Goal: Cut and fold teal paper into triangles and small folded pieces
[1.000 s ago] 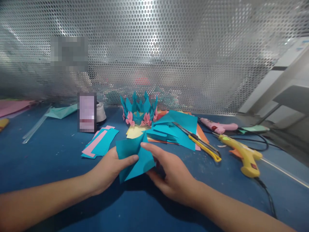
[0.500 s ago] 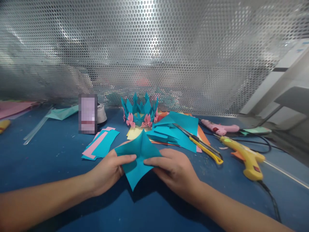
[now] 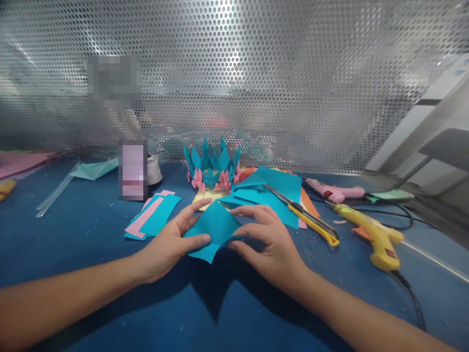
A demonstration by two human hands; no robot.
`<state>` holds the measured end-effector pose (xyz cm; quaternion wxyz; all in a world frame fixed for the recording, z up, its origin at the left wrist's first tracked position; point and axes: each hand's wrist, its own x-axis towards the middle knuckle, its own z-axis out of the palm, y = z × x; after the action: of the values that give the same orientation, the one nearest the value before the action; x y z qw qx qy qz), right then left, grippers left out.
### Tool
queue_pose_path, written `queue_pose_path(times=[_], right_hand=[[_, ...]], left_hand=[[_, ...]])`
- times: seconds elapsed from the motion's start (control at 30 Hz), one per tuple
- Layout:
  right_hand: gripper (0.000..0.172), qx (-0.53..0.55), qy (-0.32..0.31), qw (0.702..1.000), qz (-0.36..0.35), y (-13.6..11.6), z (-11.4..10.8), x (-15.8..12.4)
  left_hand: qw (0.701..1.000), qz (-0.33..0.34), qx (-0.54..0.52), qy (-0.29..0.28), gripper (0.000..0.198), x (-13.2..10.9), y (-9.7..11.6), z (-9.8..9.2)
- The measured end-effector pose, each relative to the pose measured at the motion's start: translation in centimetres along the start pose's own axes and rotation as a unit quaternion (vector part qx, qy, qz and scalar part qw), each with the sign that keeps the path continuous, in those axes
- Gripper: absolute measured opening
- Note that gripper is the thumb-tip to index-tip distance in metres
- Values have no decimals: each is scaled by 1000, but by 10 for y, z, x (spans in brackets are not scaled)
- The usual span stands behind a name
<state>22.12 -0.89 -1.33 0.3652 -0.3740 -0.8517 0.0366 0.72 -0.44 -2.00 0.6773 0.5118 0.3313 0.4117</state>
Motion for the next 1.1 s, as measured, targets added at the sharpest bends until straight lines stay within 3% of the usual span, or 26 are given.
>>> queue_pose_path(times=[0.07,0.2,0.33,0.63,0.8,0.97,1.1], right_hand=[[12,-36,6,999,-23,-1,1,-3],[28,-145,33,982,-115,-4,2,-12],[22,-172,23,973,-153,-3,2,-14],[18,-46,-42,998,0,-4,1,-3],[16,26,-47,998,26,-4,3,-2],[24,99,-63,986,115,-1,6,-5],[27,138,-17,972,188,-1,6,-5]], left_hand=[[1000,8,23,11,64,0,-2,-1],[995,33,85,28,62,-2,-4,-3],[982,38,182,16,38,-5,-2,-2],[977,73,201,-12,34,-8,3,5],[961,108,255,13,25,-9,1,10],[982,45,183,4,17,-5,-5,9],[990,21,136,19,16,-1,-4,9]])
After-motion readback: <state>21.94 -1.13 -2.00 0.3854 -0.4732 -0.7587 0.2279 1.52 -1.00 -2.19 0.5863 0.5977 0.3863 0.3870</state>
